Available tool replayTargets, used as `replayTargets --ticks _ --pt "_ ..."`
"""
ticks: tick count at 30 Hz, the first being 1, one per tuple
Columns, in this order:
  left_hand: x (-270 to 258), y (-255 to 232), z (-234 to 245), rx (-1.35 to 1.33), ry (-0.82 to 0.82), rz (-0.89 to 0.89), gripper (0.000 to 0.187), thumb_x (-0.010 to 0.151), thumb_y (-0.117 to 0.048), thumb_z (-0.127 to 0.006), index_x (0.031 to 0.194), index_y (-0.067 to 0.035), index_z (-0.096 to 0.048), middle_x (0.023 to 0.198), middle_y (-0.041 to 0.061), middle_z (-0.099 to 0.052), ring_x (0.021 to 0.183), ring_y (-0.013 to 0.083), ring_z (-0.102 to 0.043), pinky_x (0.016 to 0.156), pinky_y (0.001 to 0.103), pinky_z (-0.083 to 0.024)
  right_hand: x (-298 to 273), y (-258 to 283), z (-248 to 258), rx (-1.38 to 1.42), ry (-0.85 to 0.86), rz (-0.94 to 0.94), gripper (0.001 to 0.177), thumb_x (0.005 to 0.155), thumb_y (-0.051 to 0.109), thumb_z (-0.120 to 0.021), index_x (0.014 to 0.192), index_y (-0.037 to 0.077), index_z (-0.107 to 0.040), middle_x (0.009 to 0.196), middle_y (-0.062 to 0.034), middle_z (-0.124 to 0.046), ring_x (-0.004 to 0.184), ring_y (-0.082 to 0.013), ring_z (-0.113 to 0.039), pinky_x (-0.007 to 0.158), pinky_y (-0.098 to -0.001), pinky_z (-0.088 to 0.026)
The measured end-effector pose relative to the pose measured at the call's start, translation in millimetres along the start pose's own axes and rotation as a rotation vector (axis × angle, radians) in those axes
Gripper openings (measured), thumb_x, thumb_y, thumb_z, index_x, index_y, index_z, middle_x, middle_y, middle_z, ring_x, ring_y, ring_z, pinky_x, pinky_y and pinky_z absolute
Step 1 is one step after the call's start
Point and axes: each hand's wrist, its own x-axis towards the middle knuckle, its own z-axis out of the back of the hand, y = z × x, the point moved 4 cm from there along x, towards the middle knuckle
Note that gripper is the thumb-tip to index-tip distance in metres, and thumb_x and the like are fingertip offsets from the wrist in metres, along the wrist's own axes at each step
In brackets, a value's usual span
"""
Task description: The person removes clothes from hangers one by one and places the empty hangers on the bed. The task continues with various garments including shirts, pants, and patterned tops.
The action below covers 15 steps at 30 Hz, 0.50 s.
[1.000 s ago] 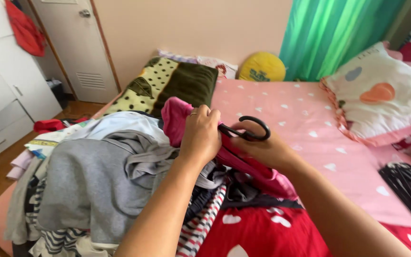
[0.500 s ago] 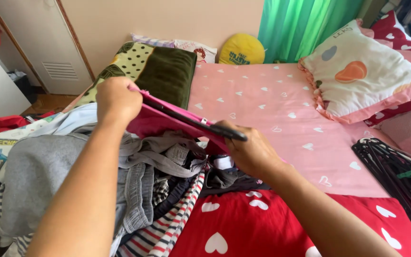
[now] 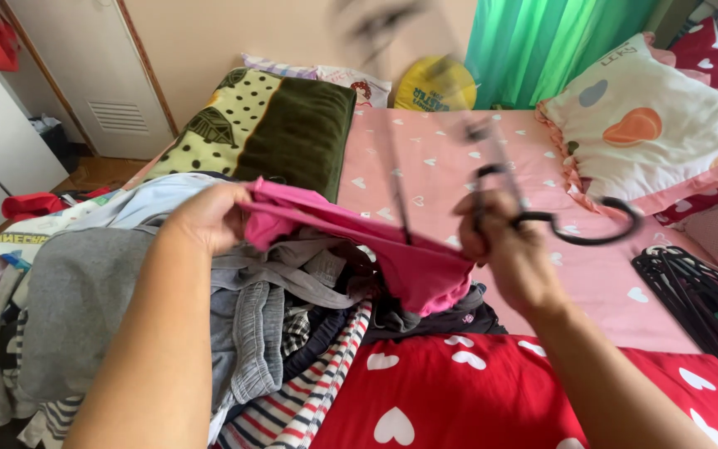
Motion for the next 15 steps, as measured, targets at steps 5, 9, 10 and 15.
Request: replayTargets --ticks 5,9,10,15 --pt "-84.0 5.5 -83.3 0.256 0.11 -0.224 0.069 0.071 0.006 -0.042 0.132 -0.007 -0.07 0.099 0.012 -0.062 0.093 0.0242 -0.063 0.081 0.03 -0.051 25.8 49.7 -16.8 0.494 -0.149 0.071 0.025 0.102 0.017 -0.046 0.112 0.009 -0.068 0.054 -0.0049 -0.044 0.053 -0.0146 -0.045 0.049 -0.0261 -0.032" --pt "-122.7 16.8 -145.9 0.665 0.338 -0.207 0.063 0.074 0.006 -0.047 0.134 0.004 -0.064 0.122 0.03 -0.068 0.12 0.0433 -0.065 0.099 0.05 -0.053 73.7 80.1 -42.5 0.999 -0.096 0.223 0.021 0.108 0.02 -0.037 0.118 0.01 -0.053 0.064 -0.0002 -0.036 0.052 -0.0125 -0.038 0.05 -0.0232 -0.033" --pt "-104.3 20.3 -139.4 0.782 0.291 -0.119 0.04 0.076 0.002 -0.048 0.111 0.0 -0.068 0.101 0.022 -0.071 0.093 0.0334 -0.066 0.079 0.04 -0.051 81.5 82.8 -45.1 1.096 -0.066 0.135 0.024 0.105 0.028 -0.045 0.113 0.009 -0.057 0.065 -0.0002 -0.037 0.049 -0.0103 -0.031 0.047 -0.0232 -0.025" --pt "-60.1 37.9 -86.5 0.929 0.187 -0.04 0.021 0.081 -0.005 -0.049 0.075 -0.01 -0.069 0.086 0.005 -0.071 0.079 0.0182 -0.056 0.068 0.03 -0.04 125.2 53.1 -5.7 1.528 0.144 0.132 0.022 0.103 0.034 -0.056 0.101 0.013 -0.064 0.066 0.0063 -0.041 0.05 -0.0047 -0.025 0.045 -0.0209 -0.018"
